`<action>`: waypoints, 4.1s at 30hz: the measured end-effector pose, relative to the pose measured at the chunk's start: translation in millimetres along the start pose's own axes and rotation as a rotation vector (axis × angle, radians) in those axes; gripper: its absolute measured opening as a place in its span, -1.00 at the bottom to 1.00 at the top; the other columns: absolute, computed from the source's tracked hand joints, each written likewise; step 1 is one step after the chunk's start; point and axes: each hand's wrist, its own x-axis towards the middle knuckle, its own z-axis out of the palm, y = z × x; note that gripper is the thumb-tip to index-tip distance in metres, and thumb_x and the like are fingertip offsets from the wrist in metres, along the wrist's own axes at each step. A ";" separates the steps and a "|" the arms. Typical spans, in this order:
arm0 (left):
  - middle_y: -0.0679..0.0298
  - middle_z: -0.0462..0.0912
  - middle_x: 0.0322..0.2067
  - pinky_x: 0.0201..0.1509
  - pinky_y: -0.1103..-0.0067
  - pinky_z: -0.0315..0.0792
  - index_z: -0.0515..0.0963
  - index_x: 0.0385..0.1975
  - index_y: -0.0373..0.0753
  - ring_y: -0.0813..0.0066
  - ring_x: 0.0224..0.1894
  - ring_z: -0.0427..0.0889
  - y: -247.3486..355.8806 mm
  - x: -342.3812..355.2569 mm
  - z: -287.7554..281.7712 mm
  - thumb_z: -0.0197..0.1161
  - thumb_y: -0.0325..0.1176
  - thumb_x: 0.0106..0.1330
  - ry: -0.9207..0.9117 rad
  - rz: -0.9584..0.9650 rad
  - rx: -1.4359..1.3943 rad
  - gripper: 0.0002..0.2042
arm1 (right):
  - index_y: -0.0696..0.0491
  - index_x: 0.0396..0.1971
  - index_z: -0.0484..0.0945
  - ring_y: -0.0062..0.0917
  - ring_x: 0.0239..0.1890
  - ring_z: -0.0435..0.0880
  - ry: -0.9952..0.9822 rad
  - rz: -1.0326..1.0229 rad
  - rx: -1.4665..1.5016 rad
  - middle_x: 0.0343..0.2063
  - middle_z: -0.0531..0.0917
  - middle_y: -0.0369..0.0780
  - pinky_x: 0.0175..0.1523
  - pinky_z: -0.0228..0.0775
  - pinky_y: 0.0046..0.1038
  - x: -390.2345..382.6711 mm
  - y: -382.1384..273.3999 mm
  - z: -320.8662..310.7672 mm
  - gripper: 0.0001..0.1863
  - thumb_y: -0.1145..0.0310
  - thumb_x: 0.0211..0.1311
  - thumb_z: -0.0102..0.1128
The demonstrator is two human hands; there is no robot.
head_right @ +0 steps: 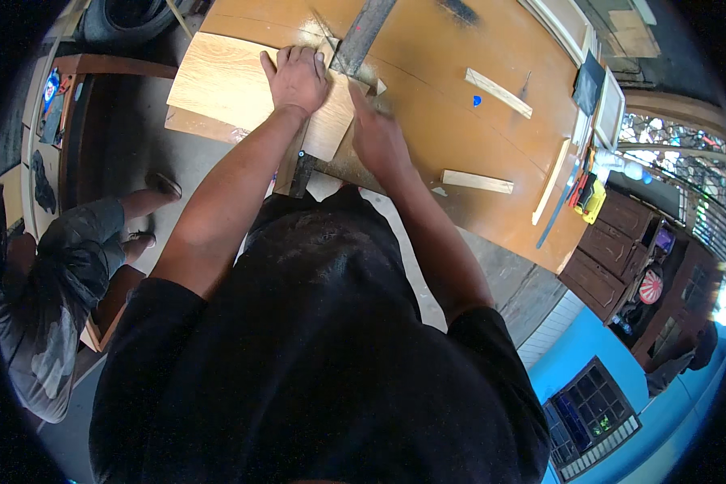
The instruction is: The recorder uses a handsaw to cut a piece of wood positioned on a workbench, using a metal ruler for guidance.
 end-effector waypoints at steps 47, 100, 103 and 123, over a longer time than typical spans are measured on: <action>0.30 0.51 0.13 0.47 -0.15 -0.34 0.61 0.02 -0.23 0.24 0.32 0.25 0.9 -0.6 -3.0 -0.11 -0.13 0.43 -0.013 -0.039 -0.057 -0.57 | 0.08 0.19 0.50 0.03 -0.14 0.68 0.009 0.111 0.039 -0.27 0.67 0.16 0.06 0.48 -0.18 -58.4 -13.2 -30.6 -0.55 0.50 0.29 0.09; 0.28 0.56 0.05 0.46 -0.21 -0.34 0.61 -0.09 -0.22 0.27 0.29 0.29 0.9 2.4 -1.3 -0.06 -0.21 0.42 -0.011 -0.045 -0.024 -0.67 | 0.08 0.30 0.35 0.07 -0.12 0.65 -0.095 0.080 -0.078 -0.24 0.62 0.21 0.00 0.49 -0.10 -48.8 8.7 -8.7 -0.48 0.50 0.32 0.01; 0.28 0.56 0.04 0.45 -0.22 -0.33 0.61 -0.09 -0.23 0.27 0.28 0.30 3.6 3.7 -4.3 -0.08 -0.21 0.44 -0.055 -0.031 0.033 -0.67 | 0.12 0.30 0.35 0.09 0.01 0.61 -0.030 -0.030 -0.082 -0.11 0.61 0.21 0.14 0.43 -0.11 -71.5 0.6 -20.7 -0.48 0.51 0.32 0.01; 0.34 0.58 0.04 0.47 -0.17 -0.34 0.64 -0.07 -0.15 0.29 0.28 0.30 3.4 7.1 -2.8 -0.15 -0.12 0.48 -0.040 -0.058 0.008 -0.60 | 0.02 0.38 0.24 0.14 -0.14 0.62 -0.091 0.066 -0.091 -0.19 0.61 0.22 -0.03 0.50 -0.07 -63.5 -0.3 -6.8 -0.44 0.48 0.37 -0.06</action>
